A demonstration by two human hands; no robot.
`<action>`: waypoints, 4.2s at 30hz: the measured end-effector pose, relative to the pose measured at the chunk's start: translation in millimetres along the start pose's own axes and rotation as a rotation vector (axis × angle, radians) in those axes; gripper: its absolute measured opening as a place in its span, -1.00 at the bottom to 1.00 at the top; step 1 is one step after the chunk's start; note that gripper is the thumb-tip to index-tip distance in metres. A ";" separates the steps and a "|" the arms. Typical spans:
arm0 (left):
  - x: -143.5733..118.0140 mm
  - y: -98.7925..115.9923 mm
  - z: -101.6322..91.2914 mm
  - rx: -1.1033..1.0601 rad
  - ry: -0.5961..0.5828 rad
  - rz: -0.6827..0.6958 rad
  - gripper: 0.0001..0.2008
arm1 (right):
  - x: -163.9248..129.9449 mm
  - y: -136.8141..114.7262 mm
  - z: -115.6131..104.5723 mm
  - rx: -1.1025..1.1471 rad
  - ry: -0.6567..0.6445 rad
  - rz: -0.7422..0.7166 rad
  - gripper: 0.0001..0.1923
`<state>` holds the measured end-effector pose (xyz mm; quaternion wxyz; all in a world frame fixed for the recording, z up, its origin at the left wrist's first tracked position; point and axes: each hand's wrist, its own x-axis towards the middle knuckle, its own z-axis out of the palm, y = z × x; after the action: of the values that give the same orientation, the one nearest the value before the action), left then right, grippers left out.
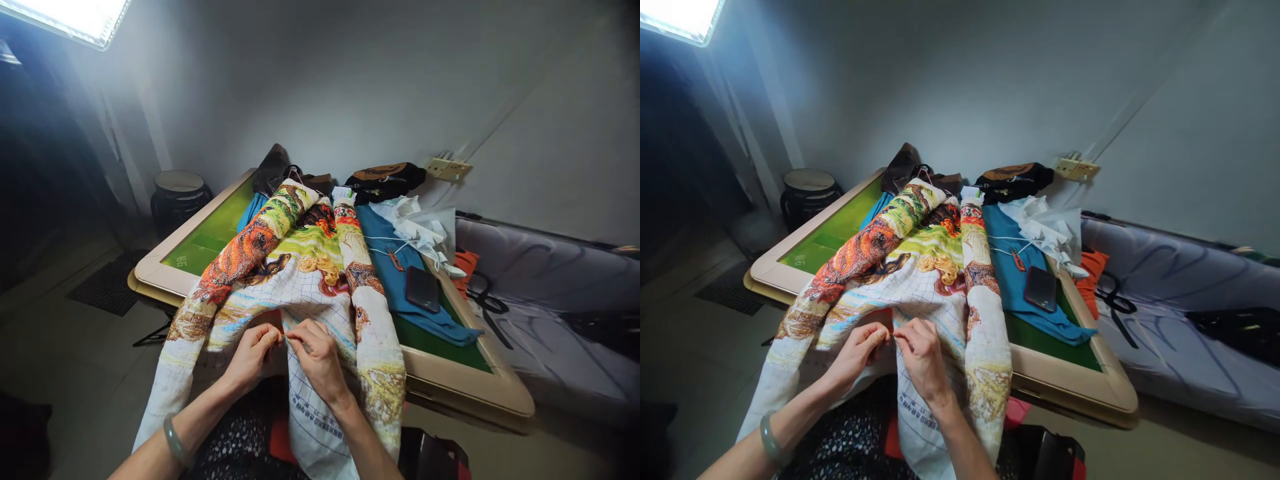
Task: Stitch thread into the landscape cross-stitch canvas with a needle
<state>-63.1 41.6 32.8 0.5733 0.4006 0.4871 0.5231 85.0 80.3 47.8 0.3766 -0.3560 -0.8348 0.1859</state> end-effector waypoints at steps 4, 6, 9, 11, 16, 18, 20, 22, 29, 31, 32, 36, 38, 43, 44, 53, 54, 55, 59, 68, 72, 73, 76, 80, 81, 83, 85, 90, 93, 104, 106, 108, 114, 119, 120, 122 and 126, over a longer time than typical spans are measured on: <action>0.8 0.1 0.2 -0.022 -0.002 0.001 -0.68 | -0.4 0.4 3.4 -0.022 0.014 -0.001 -0.83; 1.3 -1.0 -0.5 -0.026 -0.006 0.004 -0.68 | -0.8 1.0 4.4 -0.021 0.018 0.003 -0.83; 1.6 -1.9 -1.0 -0.029 -0.009 0.008 -0.68 | -0.9 1.2 4.7 -0.017 0.012 0.005 -0.83; 2.0 -1.9 -0.8 -0.031 -0.009 0.010 -0.69 | -0.6 1.0 4.5 -0.017 0.008 0.006 -0.83; 2.9 -2.0 0.2 -0.038 -0.011 0.020 -0.69 | 0.0 1.0 4.2 -0.026 0.001 0.009 -0.85; 2.8 -2.2 0.2 -0.032 -0.011 0.015 -0.69 | 0.0 1.2 4.1 -0.028 -0.003 0.010 -0.85; 2.7 -2.4 -0.1 -0.025 -0.010 0.008 -0.68 | 0.0 1.6 4.0 -0.031 -0.006 0.008 -0.84; 2.8 -2.5 -0.5 -0.016 -0.010 0.006 -0.67 | -0.1 2.0 4.2 -0.041 -0.006 0.000 -0.82; 5.5 -1.2 -2.0 0.012 -0.028 0.022 -0.65 | 1.2 2.3 3.9 -0.114 0.013 -0.050 -0.81; 6.4 -0.6 -3.2 0.030 -0.041 0.034 -0.65 | 2.4 1.8 2.7 -0.128 0.011 -0.064 -0.80; 7.0 -0.6 -4.1 0.041 -0.052 0.038 -0.66 | 3.1 1.7 2.0 -0.136 0.008 -0.067 -0.80; 9.7 -2.6 -7.3 0.062 -0.110 0.035 -0.68 | 4.7 2.8 0.5 -0.150 0.011 -0.069 -0.80; 11.3 -4.1 -7.8 0.074 -0.122 0.041 -0.68 | 4.6 4.1 0.9 -0.154 0.016 -0.077 -0.79; 14.4 -5.5 -6.4 0.116 -0.134 0.080 -0.67 | 2.4 6.7 3.7 -0.151 0.030 -0.083 -0.80; 14.7 -5.3 -6.1 0.123 -0.137 0.082 -0.67 | 1.9 7.0 4.2 -0.146 0.034 -0.078 -0.81; 16.3 -6.1 -4.8 0.283 -0.104 0.165 -0.69 | -0.1 7.3 5.8 -0.168 0.045 -0.077 -0.81; 16.6 -6.5 -4.7 0.299 -0.101 0.177 -0.70 | -0.4 7.0 5.7 -0.174 0.046 -0.075 -0.81; 16.8 -6.7 -4.7 0.313 -0.101 0.185 -0.71 | -0.7 6.8 5.7 -0.179 0.048 -0.072 -0.81; 15.9 -4.6 -4.9 0.331 -0.110 0.189 -0.74 | -1.5 7.9 5.5 -0.183 0.043 -0.082 -0.81; 15.1 -4.6 -6.7 0.284 -0.135 0.141 -0.77 | -0.8 7.1 5.0 -0.192 0.025 -0.090 -0.78; 16.6 -7.2 -6.8 0.327 -0.130 0.171 -0.76 | -1.9 5.7 6.7 -0.208 0.023 -0.081 -0.79; 16.8 -7.2 -6.8 0.342 -0.127 0.182 -0.76 | -2.4 5.8 7.1 -0.213 0.026 -0.083 -0.79; 16.5 -7.4 -6.9 0.388 -0.123 0.212 -0.73 | -4.1 6.7 8.0 -0.219 0.033 -0.096 -0.76; 15.5 -8.8 -7.1 0.448 -0.121 0.217 -0.73 | -5.8 7.6 8.6 -0.223 0.046 -0.104 -0.77; 15.2 -9.1 -7.0 0.459 -0.117 0.219 -0.74 | -6.0 7.5 8.9 -0.221 0.051 -0.102 -0.77; 14.6 -9.4 -6.6 0.475 -0.105 0.231 -0.75 | -6.2 7.3 9.5 -0.208 0.059 -0.092 -0.79; 14.1 -9.0 -6.1 0.490 -0.093 0.247 -0.77 | -6.3 6.8 10.0 -0.189 0.064 -0.085 -0.79; 10.1 -4.6 -4.7 0.530 -0.063 0.283 -0.87 | -7.0 4.9 10.1 -0.171 0.076 -0.082 -0.80; 2.9 -3.2 -3.4 0.538 -0.025 0.289 -0.82 | -7.8 2.6 9.9 -0.161 0.084 -0.077 -0.81; -25.0 -24.9 15.3 0.089 0.380 0.100 -0.78 | -20.1 -9.0 14.4 -0.112 0.165 -0.038 -0.81; -23.7 -22.5 17.8 -0.029 0.333 0.029 -0.75 | -21.9 -10.2 16.9 -0.100 0.167 -0.046 -0.82; -22.4 -19.3 19.6 -0.109 0.314 -0.032 -0.72 | -22.7 -11.1 19.2 -0.094 0.165 -0.052 -0.82; -20.3 -18.0 20.3 -0.237 0.301 -0.111 -0.69 | -22.9 -11.4 23.7 -0.106 0.161 -0.063 -0.79; -19.0 -17.7 19.9 -0.296 0.299 -0.128 -0.67 | -25.3 -9.4 25.5 -0.111 0.152 -0.048 -0.80; -18.4 -17.5 19.5 -0.310 0.297 -0.126 -0.66 | -25.9 -9.0 25.8 -0.111 0.148 -0.045 -0.80; -16.7 -17.7 17.8 -0.332 0.305 -0.116 -0.66 | -26.9 -8.1 26.1 -0.109 0.133 -0.040 -0.81; -13.0 -19.9 11.9 -0.324 0.374 -0.057 -0.69 | -27.8 -6.0 24.8 -0.016 0.095 0.017 -0.84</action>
<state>-47.0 26.7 17.7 0.5444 0.1857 0.5054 0.6432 76.3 54.7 21.5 0.4113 -0.3745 -0.8144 0.1655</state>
